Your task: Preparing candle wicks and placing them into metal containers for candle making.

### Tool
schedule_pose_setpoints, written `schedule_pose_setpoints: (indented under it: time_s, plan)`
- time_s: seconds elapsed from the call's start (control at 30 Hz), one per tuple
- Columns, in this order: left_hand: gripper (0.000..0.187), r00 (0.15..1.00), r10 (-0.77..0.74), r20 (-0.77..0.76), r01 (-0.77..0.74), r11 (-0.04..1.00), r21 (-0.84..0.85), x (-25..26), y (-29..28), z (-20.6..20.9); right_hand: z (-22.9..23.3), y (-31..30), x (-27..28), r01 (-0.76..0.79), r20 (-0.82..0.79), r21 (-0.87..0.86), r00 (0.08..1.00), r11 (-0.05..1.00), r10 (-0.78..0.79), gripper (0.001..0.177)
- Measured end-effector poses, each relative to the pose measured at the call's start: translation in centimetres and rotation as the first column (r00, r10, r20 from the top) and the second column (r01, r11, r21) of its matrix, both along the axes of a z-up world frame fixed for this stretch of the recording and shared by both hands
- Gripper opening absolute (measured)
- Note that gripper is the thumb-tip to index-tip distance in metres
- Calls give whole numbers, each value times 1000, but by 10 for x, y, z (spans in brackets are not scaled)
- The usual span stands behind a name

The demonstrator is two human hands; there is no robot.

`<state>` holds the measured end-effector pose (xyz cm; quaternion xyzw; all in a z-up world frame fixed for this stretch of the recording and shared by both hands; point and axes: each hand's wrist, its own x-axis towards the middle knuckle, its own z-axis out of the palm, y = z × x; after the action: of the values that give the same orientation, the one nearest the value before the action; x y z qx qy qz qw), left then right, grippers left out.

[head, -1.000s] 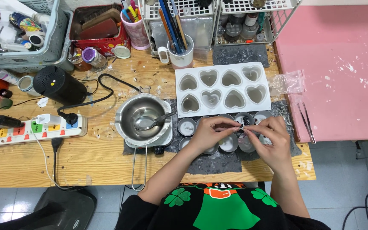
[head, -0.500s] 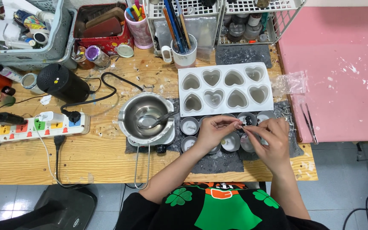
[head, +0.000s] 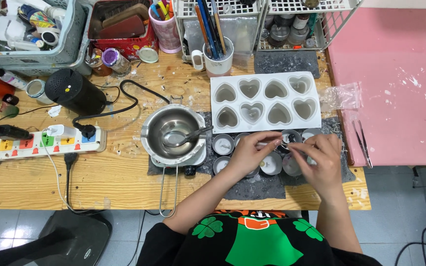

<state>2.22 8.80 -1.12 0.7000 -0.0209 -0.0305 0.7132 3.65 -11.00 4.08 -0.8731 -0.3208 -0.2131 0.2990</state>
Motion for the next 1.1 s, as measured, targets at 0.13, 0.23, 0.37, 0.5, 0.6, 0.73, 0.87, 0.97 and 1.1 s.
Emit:
schedule_pose_setpoints:
  time_s: [0.13,0.23,0.37,0.5,0.6,0.73,0.87,0.97,1.1]
  plan:
    - [35,948,49,315,-231,785,575,-1,9,-3,-6,-11,27,51,17,-36,999,998,-51,17]
    - [41,919,59,391,-328,666,670,-2,12,-11,-7,-9,55,73,93,-126,994,989,-62,13]
    - [37,928,-8,373,-286,629,723,-1,11,-22,-18,1,95,-10,118,-248,992,969,41,10]
    - [38,928,-33,370,-276,609,744,0,12,-26,-32,13,119,-82,63,-354,992,932,111,12]
    - [37,928,-35,370,-275,604,748,1,13,-27,-46,19,128,-74,59,-427,992,901,110,12]
    - [36,930,-34,366,-275,598,753,1,13,-26,-51,22,132,-74,71,-437,991,896,116,12]
    - [37,937,-43,345,-254,592,764,1,13,-28,-49,25,131,-89,29,-436,993,895,113,11]
    - [38,942,-50,333,-240,595,767,2,13,-27,-51,25,132,-99,21,-431,993,897,119,10]
    - [38,947,-52,316,-224,597,770,1,13,-26,-54,25,132,-101,23,-440,992,892,123,10]
